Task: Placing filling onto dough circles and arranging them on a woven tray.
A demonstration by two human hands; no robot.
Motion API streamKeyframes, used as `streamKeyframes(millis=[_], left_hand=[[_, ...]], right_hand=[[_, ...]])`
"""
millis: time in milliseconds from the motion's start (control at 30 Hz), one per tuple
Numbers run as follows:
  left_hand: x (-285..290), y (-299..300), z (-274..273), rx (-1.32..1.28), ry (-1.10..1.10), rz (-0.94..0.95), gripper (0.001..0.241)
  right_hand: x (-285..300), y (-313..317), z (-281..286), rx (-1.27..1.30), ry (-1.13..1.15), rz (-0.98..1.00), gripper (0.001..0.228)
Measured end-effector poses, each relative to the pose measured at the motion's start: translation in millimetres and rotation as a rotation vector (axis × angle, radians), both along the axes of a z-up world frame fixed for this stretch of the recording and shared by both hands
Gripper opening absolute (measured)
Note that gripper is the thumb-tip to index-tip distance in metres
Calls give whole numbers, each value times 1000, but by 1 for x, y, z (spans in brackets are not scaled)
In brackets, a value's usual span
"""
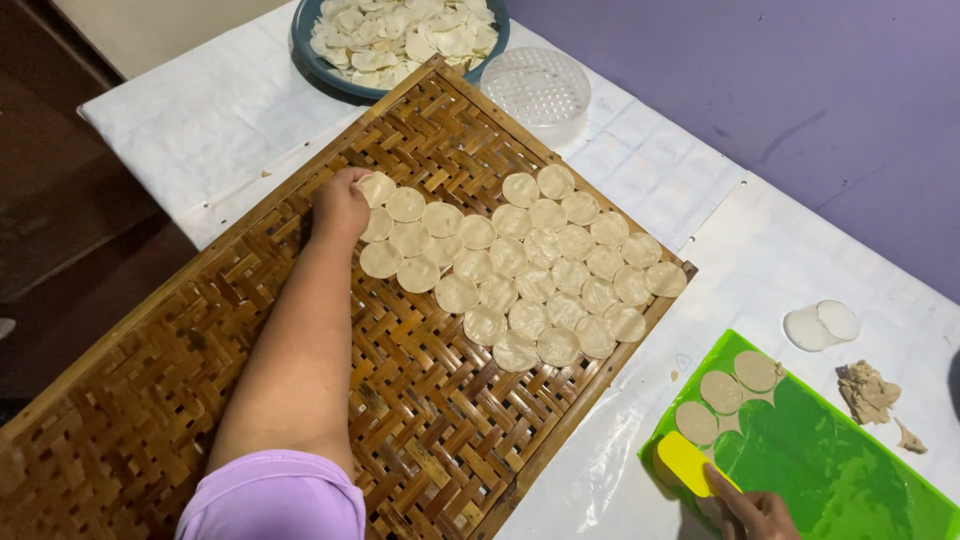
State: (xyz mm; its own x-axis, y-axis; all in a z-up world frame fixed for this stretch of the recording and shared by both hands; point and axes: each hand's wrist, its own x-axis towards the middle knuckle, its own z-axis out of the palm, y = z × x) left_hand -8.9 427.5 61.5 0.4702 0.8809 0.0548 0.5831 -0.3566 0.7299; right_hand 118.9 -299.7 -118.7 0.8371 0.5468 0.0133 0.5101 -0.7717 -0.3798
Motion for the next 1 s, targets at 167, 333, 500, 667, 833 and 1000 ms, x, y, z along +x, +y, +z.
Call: streamKeyframes(millis=[167, 333, 500, 667, 833, 1000], left_hand=[[2, 9, -9, 45, 2, 6, 37], [0, -4, 8, -46, 159, -25, 58], [-1, -36, 12, 102, 175, -52, 68], [0, -124, -11, 343, -31, -308, 65], [-6, -267, -2, 222, -102, -491, 61], [-18, -386, -20, 105, 10, -795, 79]], right_hand=[[13, -19, -14, -19, 23, 53, 60], [-13, 29, 51, -71, -4, -41, 60], [-50, 74, 158, -407, 141, -357, 54], [-23, 51, 155, -428, 29, -507, 36], [25, 29, 126, -505, -1, -551, 38], [54, 52, 129, -507, -134, -601, 39]])
